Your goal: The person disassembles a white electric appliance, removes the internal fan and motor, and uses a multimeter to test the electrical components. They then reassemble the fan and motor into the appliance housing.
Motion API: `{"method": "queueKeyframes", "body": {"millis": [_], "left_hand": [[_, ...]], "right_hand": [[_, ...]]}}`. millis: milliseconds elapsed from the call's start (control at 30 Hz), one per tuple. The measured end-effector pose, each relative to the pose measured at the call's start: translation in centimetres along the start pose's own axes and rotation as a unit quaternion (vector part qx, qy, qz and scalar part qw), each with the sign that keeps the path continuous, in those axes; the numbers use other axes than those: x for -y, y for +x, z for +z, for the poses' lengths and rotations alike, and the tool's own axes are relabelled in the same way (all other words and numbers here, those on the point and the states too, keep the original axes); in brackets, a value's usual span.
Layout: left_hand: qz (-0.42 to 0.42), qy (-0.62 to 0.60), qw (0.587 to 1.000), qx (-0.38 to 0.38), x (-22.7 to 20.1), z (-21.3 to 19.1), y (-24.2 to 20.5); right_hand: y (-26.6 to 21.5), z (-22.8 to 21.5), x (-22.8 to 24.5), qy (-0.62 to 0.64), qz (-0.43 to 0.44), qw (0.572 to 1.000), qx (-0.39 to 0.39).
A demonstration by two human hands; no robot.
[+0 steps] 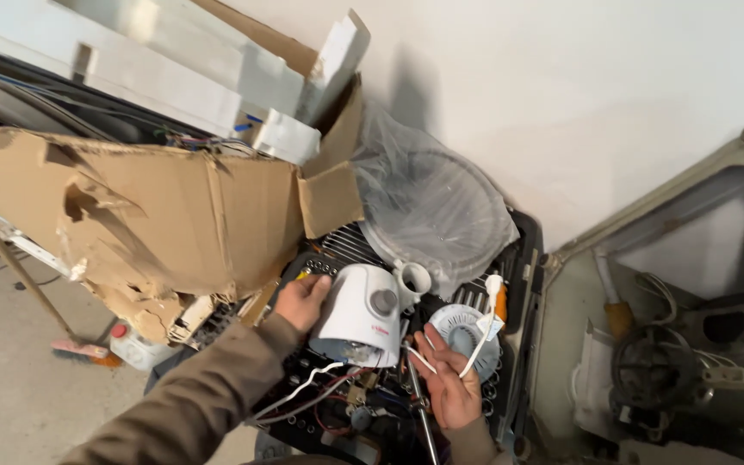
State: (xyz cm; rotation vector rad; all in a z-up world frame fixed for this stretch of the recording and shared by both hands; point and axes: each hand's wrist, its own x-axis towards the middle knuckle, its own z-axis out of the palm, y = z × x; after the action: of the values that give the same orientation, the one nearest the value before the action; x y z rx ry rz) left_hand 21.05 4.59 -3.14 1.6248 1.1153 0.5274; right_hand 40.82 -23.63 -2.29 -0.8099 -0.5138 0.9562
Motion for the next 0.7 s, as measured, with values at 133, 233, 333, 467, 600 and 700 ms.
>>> {"method": "queueKeyframes", "body": {"millis": [133,233,333,467,600,700], "left_hand": [[0.067,0.022,0.992,0.105,-6.0,-4.3,-5.5],[0.2,0.114,0.96,0.162,-6.1,-5.0,-7.3],[0.282,0.167,0.935,0.139,-3.8,-4.0,-7.4],[0.275,0.186,0.939,0.091,-4.0,-4.1,-9.4],[0.306,0.154,0.939,0.029,-7.8,-5.1,-14.7],[0.325,0.028,0.918,0.224,-7.1,-5.0,-19.7]], "right_hand": [[-3.3,0.3,1.9,-0.121,-0.051,0.99,0.044],[-6.1,-0.6,1.7,-0.314,-0.114,0.934,0.123],[-8.2,-0.6,1.5,-0.415,-0.099,0.885,0.185],[-9.7,0.4,2.4,0.006,-0.142,0.986,0.09],[-10.5,-4.6,0.4,-0.092,-0.178,0.958,0.204],[-14.6,-14.2,-11.4,-0.304,-0.185,0.901,0.248]]}}
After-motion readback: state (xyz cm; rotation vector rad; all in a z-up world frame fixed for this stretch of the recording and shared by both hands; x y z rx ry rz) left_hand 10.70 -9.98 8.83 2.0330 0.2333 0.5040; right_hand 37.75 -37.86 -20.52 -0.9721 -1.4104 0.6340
